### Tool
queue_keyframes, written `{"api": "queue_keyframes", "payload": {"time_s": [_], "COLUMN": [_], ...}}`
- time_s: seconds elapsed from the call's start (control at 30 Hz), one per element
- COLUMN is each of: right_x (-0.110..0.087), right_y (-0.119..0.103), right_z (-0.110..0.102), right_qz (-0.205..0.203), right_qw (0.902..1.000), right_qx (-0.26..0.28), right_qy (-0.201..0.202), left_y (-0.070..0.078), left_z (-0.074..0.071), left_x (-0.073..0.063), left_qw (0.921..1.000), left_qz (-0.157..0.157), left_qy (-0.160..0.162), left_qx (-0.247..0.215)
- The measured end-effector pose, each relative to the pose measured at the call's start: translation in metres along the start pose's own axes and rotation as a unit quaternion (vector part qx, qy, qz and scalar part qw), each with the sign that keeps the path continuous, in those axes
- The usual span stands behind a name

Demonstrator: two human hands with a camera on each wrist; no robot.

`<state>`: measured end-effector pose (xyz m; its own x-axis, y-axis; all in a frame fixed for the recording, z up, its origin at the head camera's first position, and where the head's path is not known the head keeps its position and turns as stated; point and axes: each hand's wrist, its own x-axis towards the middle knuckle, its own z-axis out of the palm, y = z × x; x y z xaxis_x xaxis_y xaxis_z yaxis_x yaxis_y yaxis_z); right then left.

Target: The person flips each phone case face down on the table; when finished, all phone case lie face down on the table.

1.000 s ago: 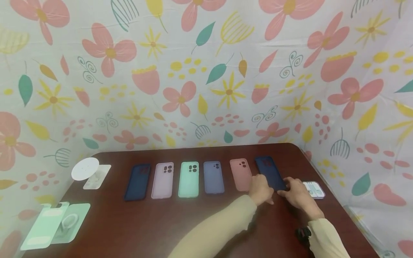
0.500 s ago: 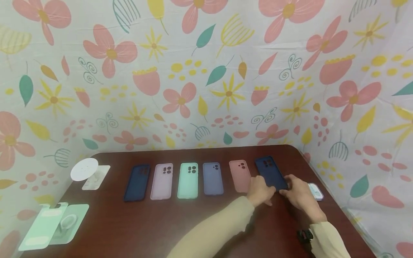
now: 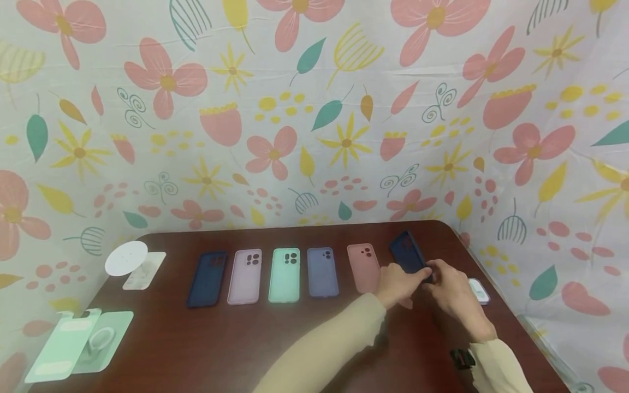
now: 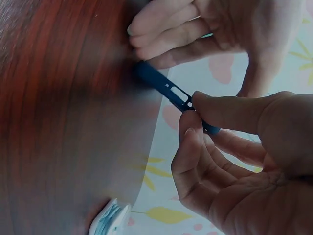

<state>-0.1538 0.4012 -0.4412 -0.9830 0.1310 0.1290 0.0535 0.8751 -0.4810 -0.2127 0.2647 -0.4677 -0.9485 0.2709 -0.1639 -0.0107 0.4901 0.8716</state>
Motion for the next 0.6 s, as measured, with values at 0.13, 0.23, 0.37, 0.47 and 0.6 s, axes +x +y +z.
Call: {"api": "queue_keyframes", "payload": {"time_s": [0.13, 0.23, 0.37, 0.47, 0.6], "right_x": [-0.001, -0.001, -0.001, 0.000, 0.004], "right_y": [-0.004, -0.005, -0.002, 0.003, 0.011], "right_z": [0.002, 0.003, 0.005, 0.008, 0.013], "right_qz": [-0.006, -0.005, 0.000, 0.006, 0.003], "right_qw": [1.0000, 0.9998, 0.9985, 0.9955, 0.9901], "right_qx": [0.003, 0.009, 0.028, 0.058, 0.094], "right_qy": [-0.002, -0.015, -0.046, -0.075, -0.105], "left_y": [0.000, 0.001, 0.003, 0.003, 0.002], "left_z": [-0.002, -0.005, -0.013, -0.019, -0.024], "left_x": [0.002, 0.001, -0.002, -0.003, 0.001], "left_qw": [0.9992, 0.9957, 0.9851, 0.9783, 0.9761], "left_qz": [-0.018, -0.033, -0.043, -0.037, -0.016], "left_qy": [-0.018, -0.039, -0.065, -0.072, -0.060], "left_qx": [-0.030, -0.078, -0.153, -0.191, -0.208]}}
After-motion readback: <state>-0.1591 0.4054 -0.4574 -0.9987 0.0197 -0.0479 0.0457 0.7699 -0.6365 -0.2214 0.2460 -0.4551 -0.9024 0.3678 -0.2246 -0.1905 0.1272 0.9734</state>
